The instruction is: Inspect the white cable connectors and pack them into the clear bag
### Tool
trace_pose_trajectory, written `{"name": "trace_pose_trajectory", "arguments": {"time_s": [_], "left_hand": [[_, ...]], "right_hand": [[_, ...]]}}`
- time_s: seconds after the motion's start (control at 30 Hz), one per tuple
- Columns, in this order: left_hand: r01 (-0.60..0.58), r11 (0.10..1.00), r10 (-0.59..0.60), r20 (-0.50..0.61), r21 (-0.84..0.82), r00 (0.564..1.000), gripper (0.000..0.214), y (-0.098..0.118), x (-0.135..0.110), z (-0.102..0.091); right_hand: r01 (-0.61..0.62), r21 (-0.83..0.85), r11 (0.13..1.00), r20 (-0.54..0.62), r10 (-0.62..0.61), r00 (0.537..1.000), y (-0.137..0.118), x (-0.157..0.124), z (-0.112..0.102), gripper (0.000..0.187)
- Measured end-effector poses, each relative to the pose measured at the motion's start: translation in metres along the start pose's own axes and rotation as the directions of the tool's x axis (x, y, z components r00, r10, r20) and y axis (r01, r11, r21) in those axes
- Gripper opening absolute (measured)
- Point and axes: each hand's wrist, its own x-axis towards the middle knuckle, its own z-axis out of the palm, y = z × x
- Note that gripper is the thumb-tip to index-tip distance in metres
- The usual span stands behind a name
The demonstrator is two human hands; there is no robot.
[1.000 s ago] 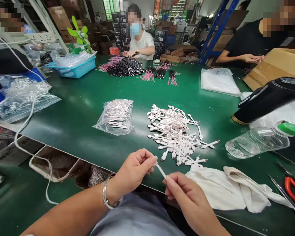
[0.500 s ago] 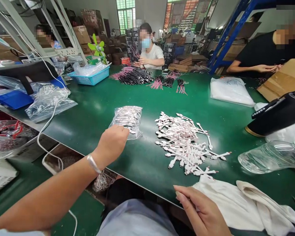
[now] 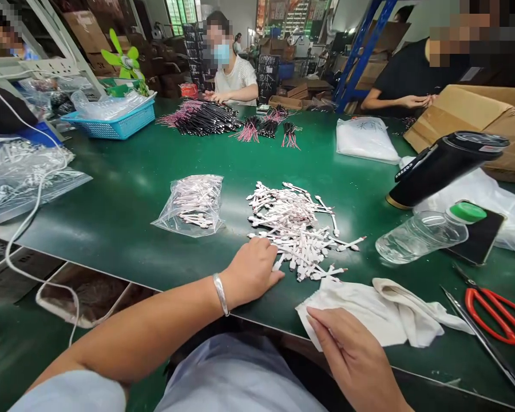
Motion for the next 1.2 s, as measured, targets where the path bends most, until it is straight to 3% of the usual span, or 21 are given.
{"name": "trace_pose_trajectory", "arguments": {"time_s": [0.1, 0.27, 0.43, 0.57, 0.67, 0.77, 0.83, 1.1, 1.2], "left_hand": [[-0.027, 0.995, 0.022, 0.052, 0.094, 0.998, 0.018, 0.001, 0.012, -0.001], [-0.074, 0.985, 0.053, 0.138, 0.156, 0.989, 0.021, 0.001, 0.017, -0.011], [-0.042, 0.974, 0.017, 0.113, 0.224, 0.993, 0.022, -0.003, 0.011, -0.012], [-0.069, 0.965, 0.046, 0.096, 0.251, 0.994, 0.023, -0.005, 0.010, -0.004], [-0.102, 0.962, 0.080, 0.095, 0.253, 0.992, 0.024, -0.004, 0.013, -0.003], [-0.116, 0.963, 0.095, 0.098, 0.244, 0.991, 0.023, -0.006, 0.016, -0.006], [-0.093, 0.967, 0.074, 0.088, 0.238, 0.993, 0.024, -0.012, 0.013, -0.010], [0.053, 0.994, -0.056, 0.029, 0.091, 0.998, 0.027, -0.048, -0.025, -0.021], [0.097, 0.974, -0.089, 0.047, -0.205, 0.995, 0.028, -0.049, -0.031, -0.024]], "right_hand": [[0.007, 0.011, 1.000, 0.014, -0.007, 1.000, -0.003, 0.000, 0.001, 0.016], [0.015, 0.006, 1.000, 0.024, -0.015, 1.000, -0.003, 0.002, 0.001, 0.017], [0.092, -0.068, 0.993, 0.021, -0.091, 0.996, -0.009, 0.010, 0.002, 0.019], [0.159, -0.249, 0.955, 0.084, -0.142, 0.986, -0.012, 0.042, 0.012, 0.031], [0.112, -0.401, 0.909, 0.200, -0.033, 0.979, -0.007, 0.078, 0.025, 0.050], [0.095, -0.464, 0.881, 0.387, 0.105, 0.916, 0.005, 0.105, 0.036, 0.058], [0.079, -0.489, 0.869, 0.416, 0.152, 0.896, 0.014, 0.114, 0.040, 0.059], [0.055, -0.520, 0.852, 0.349, 0.153, 0.925, 0.037, 0.113, 0.034, 0.049], [0.073, -0.429, 0.900, 0.179, 0.005, 0.984, 0.030, 0.112, 0.030, 0.041]]}}
